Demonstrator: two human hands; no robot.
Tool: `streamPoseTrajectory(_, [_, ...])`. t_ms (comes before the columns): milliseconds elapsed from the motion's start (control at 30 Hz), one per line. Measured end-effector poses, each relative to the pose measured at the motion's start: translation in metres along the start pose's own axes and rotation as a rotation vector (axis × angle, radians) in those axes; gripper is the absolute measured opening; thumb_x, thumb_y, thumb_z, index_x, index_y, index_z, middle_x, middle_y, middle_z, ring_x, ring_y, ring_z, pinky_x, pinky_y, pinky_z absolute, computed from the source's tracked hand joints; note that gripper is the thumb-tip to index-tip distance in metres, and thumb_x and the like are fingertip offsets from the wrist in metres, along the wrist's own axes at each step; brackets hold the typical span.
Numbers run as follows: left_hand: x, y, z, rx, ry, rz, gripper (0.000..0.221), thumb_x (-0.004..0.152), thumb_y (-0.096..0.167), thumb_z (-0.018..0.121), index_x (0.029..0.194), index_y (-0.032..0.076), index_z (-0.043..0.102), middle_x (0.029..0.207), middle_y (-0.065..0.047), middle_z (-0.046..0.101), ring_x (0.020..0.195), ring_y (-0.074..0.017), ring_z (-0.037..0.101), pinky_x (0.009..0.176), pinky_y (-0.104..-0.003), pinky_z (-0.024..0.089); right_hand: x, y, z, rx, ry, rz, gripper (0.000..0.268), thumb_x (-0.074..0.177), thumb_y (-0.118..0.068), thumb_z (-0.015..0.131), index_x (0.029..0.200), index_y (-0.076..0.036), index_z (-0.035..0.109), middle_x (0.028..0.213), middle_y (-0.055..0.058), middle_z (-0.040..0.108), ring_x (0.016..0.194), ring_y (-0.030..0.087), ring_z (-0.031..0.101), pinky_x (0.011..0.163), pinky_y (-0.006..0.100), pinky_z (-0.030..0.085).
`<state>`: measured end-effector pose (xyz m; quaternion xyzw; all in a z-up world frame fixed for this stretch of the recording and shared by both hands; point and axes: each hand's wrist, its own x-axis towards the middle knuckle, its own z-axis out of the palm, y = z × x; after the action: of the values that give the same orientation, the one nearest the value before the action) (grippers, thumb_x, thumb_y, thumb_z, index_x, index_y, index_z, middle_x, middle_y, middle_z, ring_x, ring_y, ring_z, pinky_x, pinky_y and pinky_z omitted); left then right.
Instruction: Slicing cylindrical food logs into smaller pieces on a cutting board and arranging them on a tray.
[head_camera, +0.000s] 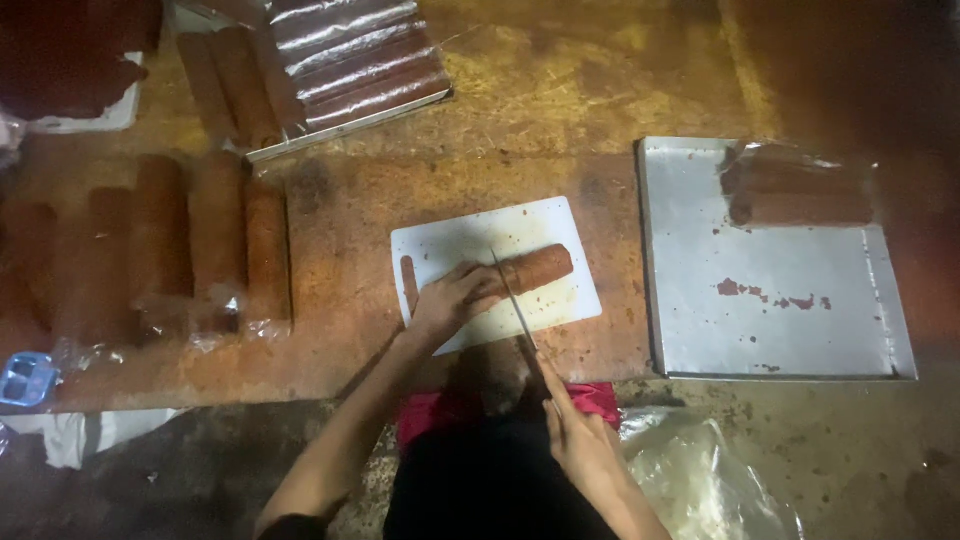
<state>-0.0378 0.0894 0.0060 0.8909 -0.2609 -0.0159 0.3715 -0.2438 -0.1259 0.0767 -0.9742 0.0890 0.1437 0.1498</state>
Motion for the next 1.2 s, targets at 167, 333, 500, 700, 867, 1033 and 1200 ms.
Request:
streamPoseTrajectory(167, [0.005, -0.008, 0.008, -0.049, 0.186, 0.219, 0.031, 0.091, 0.031, 0.08, 0.119, 0.028, 0.066, 0.12, 0.005, 0.064, 0.097, -0.016, 0.071, 0.072, -0.031, 0.057, 0.019, -0.013, -0.012, 0.096, -0.143, -0.024, 0.069, 0.105, -0.034, 0.051, 0.162, -0.053, 0.017, 0.046, 0.016, 0.045, 0.039, 0.034, 0.059, 0.051, 0.052, 0.052])
streamPoseTrajectory(333, [0.01, -0.02, 0.029, -0.061, 0.122, 0.039, 0.039, 0.084, 0.035, 0.086, 0.119, 0.031, 0.069, 0.113, 0.001, 0.072, 0.097, -0.0289, 0.075, 0.08, -0.041, 0.061, 0.113, -0.062, -0.02, 0.253, -0.201, -0.048, 0.062, 0.108, -0.033, 0.04, 0.163, -0.05, 0.016, 0.142, 0.026, 0.059, 0.125, 0.051, 0.061, 0.099, 0.073, 0.046])
streamPoseTrajectory(500, [0.01, -0.008, 0.019, -0.061, 0.125, -0.007, 0.037, 0.083, 0.041, 0.084, 0.116, 0.032, 0.072, 0.114, 0.001, 0.071, 0.095, -0.0307, 0.073, 0.08, -0.047, 0.061, 0.113, -0.069, -0.012, 0.326, -0.125, -0.13, 0.069, 0.107, -0.016, 0.041, 0.167, -0.037, 0.014, 0.12, 0.033, 0.07, 0.101, 0.05, 0.072, 0.084, 0.063, 0.057])
streamPoseTrajectory(700, [0.004, -0.03, 0.029, -0.172, 0.095, 0.03, 0.039, 0.088, 0.033, 0.08, 0.123, 0.024, 0.066, 0.125, 0.001, 0.069, 0.104, -0.0206, 0.075, 0.096, -0.032, 0.051, 0.025, -0.019, 0.038, 0.295, -0.197, 0.071, 0.067, 0.103, -0.032, 0.049, 0.162, -0.046, 0.02, 0.061, 0.035, 0.057, 0.071, 0.055, 0.066, 0.063, 0.062, 0.032])
streamPoseTrajectory(867, [-0.002, -0.017, 0.007, -0.136, 0.011, 0.0, 0.055, 0.085, 0.053, 0.076, 0.132, 0.028, 0.067, 0.137, -0.005, 0.069, 0.114, -0.0265, 0.071, 0.107, -0.032, 0.041, -0.008, -0.011, -0.002, 0.157, -0.265, 0.073, 0.071, 0.104, -0.036, 0.048, 0.161, -0.057, 0.011, 0.066, 0.032, 0.063, 0.068, 0.052, 0.066, 0.063, 0.061, 0.036])
streamPoseTrajectory(1033, [-0.011, -0.024, -0.013, -0.053, -0.072, -0.007, 0.048, 0.089, 0.027, 0.065, 0.137, 0.025, 0.059, 0.146, -0.001, 0.058, 0.123, -0.0281, 0.065, 0.092, -0.048, 0.051, -0.005, -0.006, -0.013, 0.365, -0.081, -0.141, 0.069, 0.1, -0.022, 0.05, 0.161, -0.037, 0.022, 0.149, 0.008, 0.051, 0.112, 0.038, 0.068, 0.097, 0.03, 0.041])
streamPoseTrajectory(1200, [-0.022, -0.025, 0.004, 0.084, 0.152, 0.132, 0.038, 0.094, 0.043, 0.071, 0.128, 0.027, 0.064, 0.131, 0.005, 0.067, 0.115, -0.0127, 0.07, 0.117, -0.062, -0.015, 0.006, -0.019, -0.004, 0.069, -0.128, -0.02, 0.069, 0.103, -0.039, 0.048, 0.161, -0.056, 0.015, 0.053, 0.018, 0.055, 0.05, 0.038, 0.068, 0.056, 0.052, 0.049])
